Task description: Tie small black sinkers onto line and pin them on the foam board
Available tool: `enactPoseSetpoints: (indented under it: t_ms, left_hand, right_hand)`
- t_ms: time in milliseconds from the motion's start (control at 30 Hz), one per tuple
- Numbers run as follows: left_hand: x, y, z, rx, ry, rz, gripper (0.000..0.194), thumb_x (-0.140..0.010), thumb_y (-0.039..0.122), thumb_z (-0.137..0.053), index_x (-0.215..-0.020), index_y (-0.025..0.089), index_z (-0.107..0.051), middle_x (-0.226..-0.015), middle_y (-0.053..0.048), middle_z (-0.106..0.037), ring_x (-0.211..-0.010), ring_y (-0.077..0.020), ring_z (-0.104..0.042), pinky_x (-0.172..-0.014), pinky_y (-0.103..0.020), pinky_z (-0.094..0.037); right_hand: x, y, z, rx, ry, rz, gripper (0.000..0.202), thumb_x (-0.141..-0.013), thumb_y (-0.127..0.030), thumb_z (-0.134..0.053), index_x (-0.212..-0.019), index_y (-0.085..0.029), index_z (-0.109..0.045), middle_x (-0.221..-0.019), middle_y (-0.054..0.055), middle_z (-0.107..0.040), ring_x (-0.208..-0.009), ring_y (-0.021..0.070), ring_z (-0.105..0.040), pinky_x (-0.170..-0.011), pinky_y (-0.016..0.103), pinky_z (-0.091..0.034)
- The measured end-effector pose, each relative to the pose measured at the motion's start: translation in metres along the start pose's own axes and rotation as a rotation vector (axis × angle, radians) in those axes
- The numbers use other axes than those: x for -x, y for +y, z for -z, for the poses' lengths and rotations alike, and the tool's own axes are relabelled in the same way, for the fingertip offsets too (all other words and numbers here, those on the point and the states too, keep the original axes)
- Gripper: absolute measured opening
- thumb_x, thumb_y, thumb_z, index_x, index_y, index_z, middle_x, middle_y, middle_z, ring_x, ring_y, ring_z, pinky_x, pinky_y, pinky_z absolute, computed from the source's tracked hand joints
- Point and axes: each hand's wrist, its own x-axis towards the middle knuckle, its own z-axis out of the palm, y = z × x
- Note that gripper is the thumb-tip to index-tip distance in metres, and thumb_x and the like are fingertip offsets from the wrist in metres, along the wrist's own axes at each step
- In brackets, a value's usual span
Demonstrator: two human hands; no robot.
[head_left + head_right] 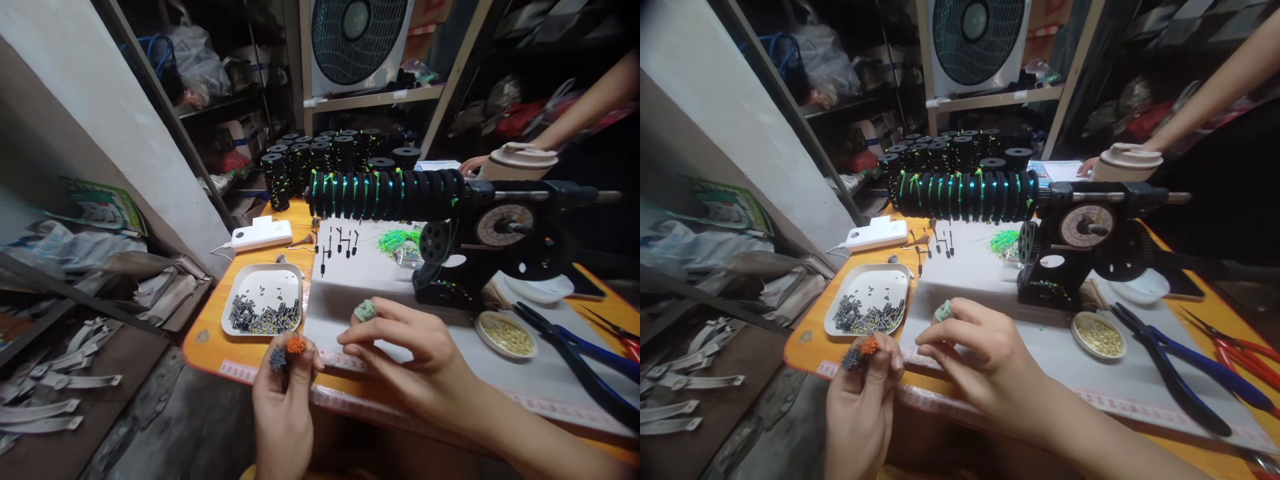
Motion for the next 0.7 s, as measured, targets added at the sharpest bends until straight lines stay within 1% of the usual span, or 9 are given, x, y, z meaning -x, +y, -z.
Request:
enactPoseSetpoints:
  t_ms: [67,133,233,300,467,600,700]
  left_hand:
    - [0.001,0.002,0.003,0.011,0.026,-0.029,0.017,-0.087,0.036,-0.067,-0.079,0.022,-0.063,-0.071,0.002,-0.059,-0.070,-0.0133,-0.055,-0.071,-0.022,-0.048]
    - [0.002,0.004,0.003,-0.015,0.032,-0.098,0.015,-0.088,0.035,-0.066,-0.079,0.023,-0.063,-0.071,0.002,-0.059,-0.071,-0.0130,-0.055,-0.071,-0.021,-0.048]
    - [0.003,0.007,-0.001,-0.049,0.061,-0.219,0.018,-0.088,0.034,-0.065,-0.074,0.023,-0.063,-0.070,0.003,-0.057,-0.070,-0.0127,-0.053,-0.071,-0.020,-0.046]
    - [0.004,0.007,-0.005,-0.035,0.096,-0.249,0.018,-0.088,0.035,-0.066,-0.074,0.024,-0.063,-0.069,0.003,-0.057,-0.070,-0.0130,-0.053,-0.072,-0.021,-0.045]
    - [0.006,0.005,-0.009,-0.044,0.153,-0.208,0.019,-0.086,0.039,-0.068,-0.075,0.024,-0.065,-0.070,0.003,-0.059,-0.070,-0.0131,-0.054,-0.071,-0.021,-0.044]
    - [0.004,0.003,-0.011,-0.051,0.146,-0.185,0.022,-0.085,0.041,-0.069,-0.072,0.023,-0.064,-0.069,0.003,-0.059,-0.070,-0.0130,-0.055,-0.071,-0.020,-0.044]
    - [0.003,0.003,-0.014,-0.068,0.137,-0.173,0.024,-0.083,0.044,-0.070,-0.071,0.023,-0.065,-0.067,0.002,-0.059,-0.068,-0.0130,-0.054,-0.070,-0.020,-0.044]
  right_hand:
    - [-0.001,-0.001,0.001,0.033,-0.011,0.022,0.016,-0.092,-0.010,-0.056,-0.091,-0.014,-0.071,-0.074,0.005,-0.058,-0.065,0.0144,-0.053,-0.055,0.025,-0.041]
    - [-0.002,-0.002,0.000,0.064,-0.028,0.041,0.017,-0.091,-0.008,-0.055,-0.091,-0.013,-0.071,-0.073,0.005,-0.056,-0.064,0.0143,-0.052,-0.054,0.025,-0.040]
    - [-0.001,-0.004,-0.001,0.085,-0.041,0.034,0.018,-0.090,-0.007,-0.055,-0.091,-0.014,-0.072,-0.071,0.004,-0.053,-0.062,0.0139,-0.050,-0.053,0.025,-0.038]
    - [0.001,-0.005,-0.002,0.085,-0.042,0.026,0.018,-0.090,-0.007,-0.055,-0.091,-0.014,-0.071,-0.070,0.004,-0.052,-0.061,0.0139,-0.049,-0.052,0.025,-0.038]
    - [0.003,-0.005,-0.002,0.067,-0.054,0.009,0.019,-0.090,-0.007,-0.054,-0.091,-0.014,-0.071,-0.072,0.005,-0.054,-0.063,0.0142,-0.052,-0.053,0.025,-0.039]
    - [0.001,-0.005,-0.002,0.052,-0.038,-0.007,0.018,-0.091,-0.008,-0.054,-0.090,-0.013,-0.072,-0.072,0.005,-0.054,-0.062,0.0139,-0.052,-0.053,0.025,-0.039]
    - [0.001,-0.006,-0.003,0.023,-0.015,-0.012,0.016,-0.091,-0.012,-0.057,-0.087,-0.013,-0.073,-0.069,0.005,-0.054,-0.060,0.0134,-0.051,-0.051,0.024,-0.038]
